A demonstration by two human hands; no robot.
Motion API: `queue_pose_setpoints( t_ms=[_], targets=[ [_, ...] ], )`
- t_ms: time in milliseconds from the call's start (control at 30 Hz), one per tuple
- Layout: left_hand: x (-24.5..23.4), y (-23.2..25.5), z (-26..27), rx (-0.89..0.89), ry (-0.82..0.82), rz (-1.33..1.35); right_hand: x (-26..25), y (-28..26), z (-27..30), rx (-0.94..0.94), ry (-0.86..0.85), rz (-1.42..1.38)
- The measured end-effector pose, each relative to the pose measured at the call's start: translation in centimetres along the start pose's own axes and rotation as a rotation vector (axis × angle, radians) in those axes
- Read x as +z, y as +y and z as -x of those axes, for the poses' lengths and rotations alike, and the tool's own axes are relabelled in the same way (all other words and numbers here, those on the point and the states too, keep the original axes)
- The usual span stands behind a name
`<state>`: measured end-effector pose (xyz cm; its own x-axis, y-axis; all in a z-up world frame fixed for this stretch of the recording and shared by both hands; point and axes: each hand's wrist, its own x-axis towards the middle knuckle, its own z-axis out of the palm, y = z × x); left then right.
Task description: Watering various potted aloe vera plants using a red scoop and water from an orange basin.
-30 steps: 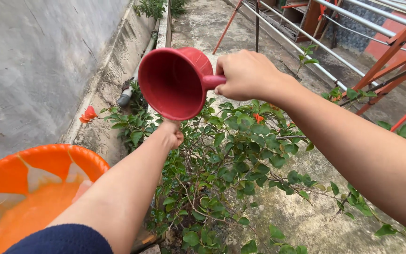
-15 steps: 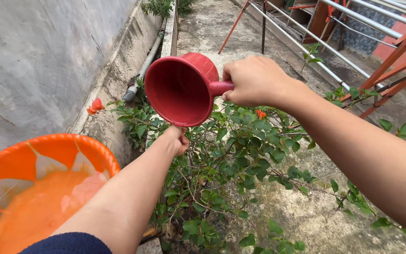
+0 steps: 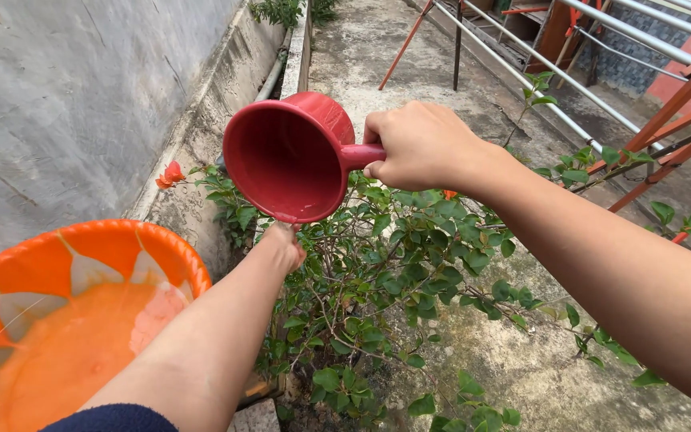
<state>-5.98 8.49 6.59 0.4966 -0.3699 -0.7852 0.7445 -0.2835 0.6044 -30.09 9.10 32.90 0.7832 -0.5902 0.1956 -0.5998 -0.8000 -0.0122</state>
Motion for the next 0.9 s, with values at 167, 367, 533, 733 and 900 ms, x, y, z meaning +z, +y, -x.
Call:
queue_pose_setpoints(
  t_ms=[167, 367, 533, 733, 900],
  targets=[
    [-1.1, -0.9, 0.1, -0.022, 0.025, -0.026, 0.1, -0.1, 0.1, -0.018, 0.018, -0.013],
    [-1.1, -1.5, -8.4, -0.041, -0.053, 0.095, 0.6, -0.4, -0.5, -0.037, 0.041, -0.044],
    [-1.9, -1.7, 1.0, -0.047, -0.100, -0.096, 0.7, -0.5, -0.4, -0.030, 0.000, -0.026],
    [1.8, -2.9, -6.0, -0.112, -0.242, -0.007, 0.5, 1.2, 0.2, 0.016, -0.072, 0.036],
    [4.2, -3.1, -3.1, -0.169, -0.339, 0.033, 0.1, 2.7, 0.7, 0.051, -0.086, 0.094]
  ],
)
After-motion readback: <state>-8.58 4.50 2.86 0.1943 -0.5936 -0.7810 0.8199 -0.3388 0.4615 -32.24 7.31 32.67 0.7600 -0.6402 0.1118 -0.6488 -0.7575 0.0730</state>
